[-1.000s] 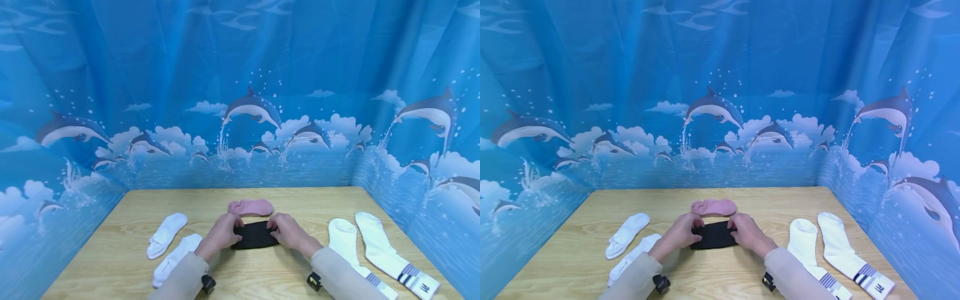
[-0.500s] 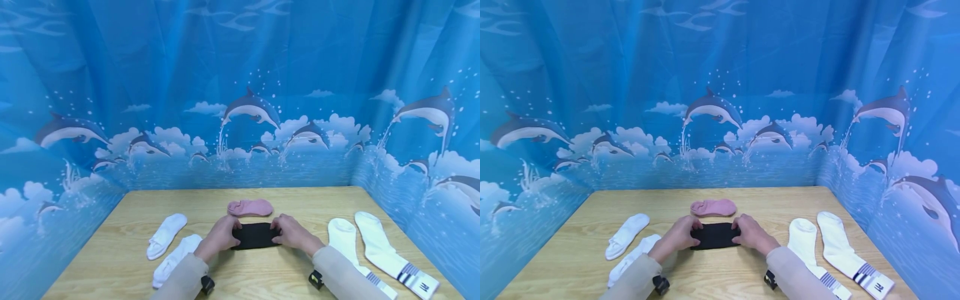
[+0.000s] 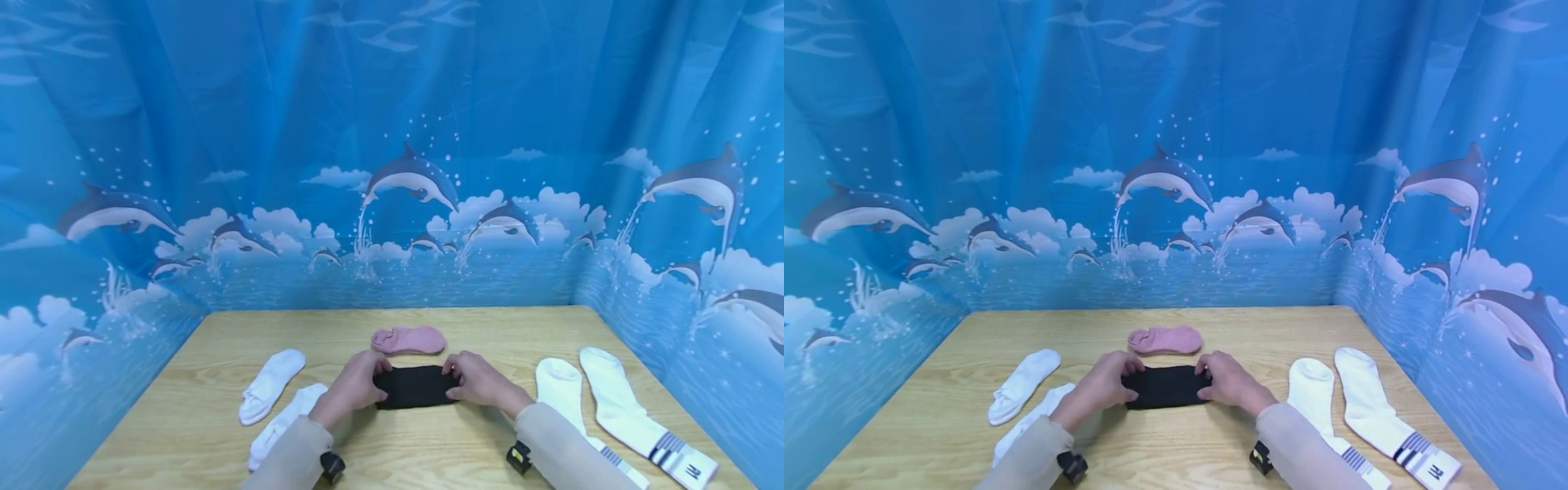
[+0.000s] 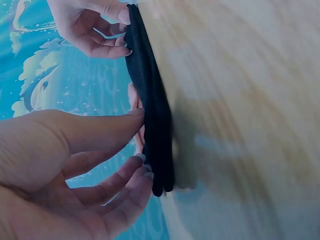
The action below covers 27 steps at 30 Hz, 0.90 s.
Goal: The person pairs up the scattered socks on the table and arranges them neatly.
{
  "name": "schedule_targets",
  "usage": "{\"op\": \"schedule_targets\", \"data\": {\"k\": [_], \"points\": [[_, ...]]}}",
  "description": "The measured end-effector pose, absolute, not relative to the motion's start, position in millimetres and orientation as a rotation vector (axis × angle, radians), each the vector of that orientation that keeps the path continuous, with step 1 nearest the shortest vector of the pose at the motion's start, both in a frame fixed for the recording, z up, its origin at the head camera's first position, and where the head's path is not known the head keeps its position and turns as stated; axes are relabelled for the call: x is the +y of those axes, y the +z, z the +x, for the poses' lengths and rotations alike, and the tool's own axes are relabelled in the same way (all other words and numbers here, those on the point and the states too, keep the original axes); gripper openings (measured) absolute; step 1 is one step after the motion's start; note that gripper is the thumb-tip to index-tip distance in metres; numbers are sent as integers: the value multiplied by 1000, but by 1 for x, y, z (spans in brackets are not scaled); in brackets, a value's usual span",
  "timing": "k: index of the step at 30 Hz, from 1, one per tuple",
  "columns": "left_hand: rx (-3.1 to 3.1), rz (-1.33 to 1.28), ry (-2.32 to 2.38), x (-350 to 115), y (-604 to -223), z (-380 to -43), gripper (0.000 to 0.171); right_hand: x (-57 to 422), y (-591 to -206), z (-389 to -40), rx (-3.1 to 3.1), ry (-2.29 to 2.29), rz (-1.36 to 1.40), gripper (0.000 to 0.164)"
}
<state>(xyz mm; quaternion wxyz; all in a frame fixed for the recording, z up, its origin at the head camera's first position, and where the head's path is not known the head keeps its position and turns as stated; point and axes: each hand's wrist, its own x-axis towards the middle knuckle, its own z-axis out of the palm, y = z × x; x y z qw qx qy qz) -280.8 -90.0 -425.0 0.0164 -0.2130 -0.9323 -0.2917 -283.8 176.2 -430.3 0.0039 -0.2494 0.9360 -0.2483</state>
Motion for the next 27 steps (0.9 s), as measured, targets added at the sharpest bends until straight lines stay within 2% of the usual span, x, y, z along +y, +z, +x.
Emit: {"op": "schedule_targets", "data": {"k": [5, 11, 17, 27], "points": [[-2898, -647, -907, -88, -420, -281, 45, 165, -424, -281, 2991, -751, -724, 32], [-2910, -634, -858, -84, -420, -279, 50, 153, -422, -278, 3013, -750, -814, 27], [-2925, -645, -735, -81, -424, -275, 53, 150, -424, -274, 2980, -672, -853, 32], [-2980, -589, -723, -81, -427, -274, 56, 158, -424, -275, 2933, -717, -741, 33]]}}
